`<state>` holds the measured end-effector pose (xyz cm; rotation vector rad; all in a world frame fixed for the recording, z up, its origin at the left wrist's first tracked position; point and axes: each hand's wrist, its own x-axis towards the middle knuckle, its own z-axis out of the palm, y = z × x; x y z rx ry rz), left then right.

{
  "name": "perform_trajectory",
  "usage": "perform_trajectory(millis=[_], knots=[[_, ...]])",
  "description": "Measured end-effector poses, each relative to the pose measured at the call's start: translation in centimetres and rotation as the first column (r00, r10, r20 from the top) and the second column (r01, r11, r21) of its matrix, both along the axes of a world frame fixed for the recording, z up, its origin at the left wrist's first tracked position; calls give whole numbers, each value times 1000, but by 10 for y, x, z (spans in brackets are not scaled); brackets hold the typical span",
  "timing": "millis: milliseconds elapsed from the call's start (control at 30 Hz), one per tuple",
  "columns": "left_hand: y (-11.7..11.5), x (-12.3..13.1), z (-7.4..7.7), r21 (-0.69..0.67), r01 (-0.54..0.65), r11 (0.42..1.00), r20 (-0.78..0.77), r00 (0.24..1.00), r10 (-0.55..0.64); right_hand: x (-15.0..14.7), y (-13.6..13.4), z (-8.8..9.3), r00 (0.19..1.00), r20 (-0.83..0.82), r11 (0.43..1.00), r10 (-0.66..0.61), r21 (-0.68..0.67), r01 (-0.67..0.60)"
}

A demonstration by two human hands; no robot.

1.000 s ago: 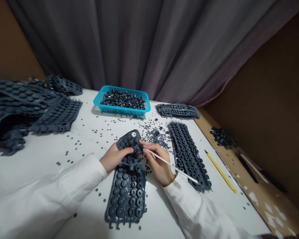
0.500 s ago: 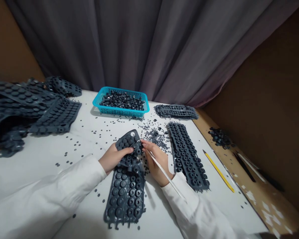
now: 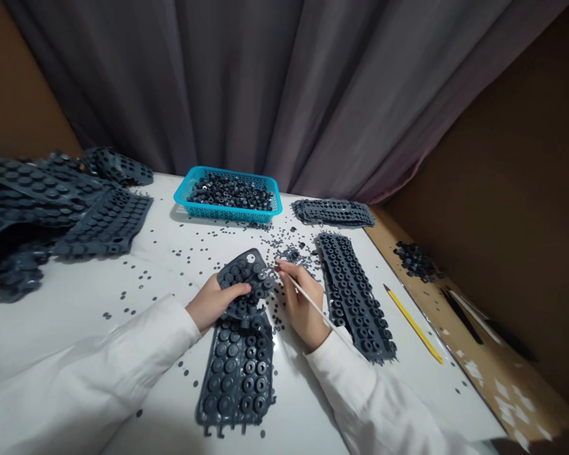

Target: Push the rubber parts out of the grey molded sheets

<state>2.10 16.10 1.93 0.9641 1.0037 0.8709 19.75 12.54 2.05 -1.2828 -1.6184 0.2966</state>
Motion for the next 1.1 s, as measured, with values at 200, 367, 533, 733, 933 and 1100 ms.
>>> perform_trajectory(millis=[200,367,533,733,933,1100], knots=[[-1,0,-1,-22,-5,1000,21,1000,5,4,2,-2,980,-187,993,-65,-113,45],[-1,1,-1,-72,-14,997,71,997,19,2,2,1,953,-264,974,-146,-205,93],[14,-3,3,-184,-71,980,179,978,104,4,2,3,955,-195,947,-223,-273,166],[49,-23,0,83,-60,995,66,996,54,6,1,2,968,-129,956,-215,-232,181],[74,-39,2,380,-67,922,-168,976,140,4,-2,11,989,-128,987,-78,-153,58],[35,-50,32,669,407,622,-643,736,210,-8,-27,13,962,-61,963,267,-22,-269]])
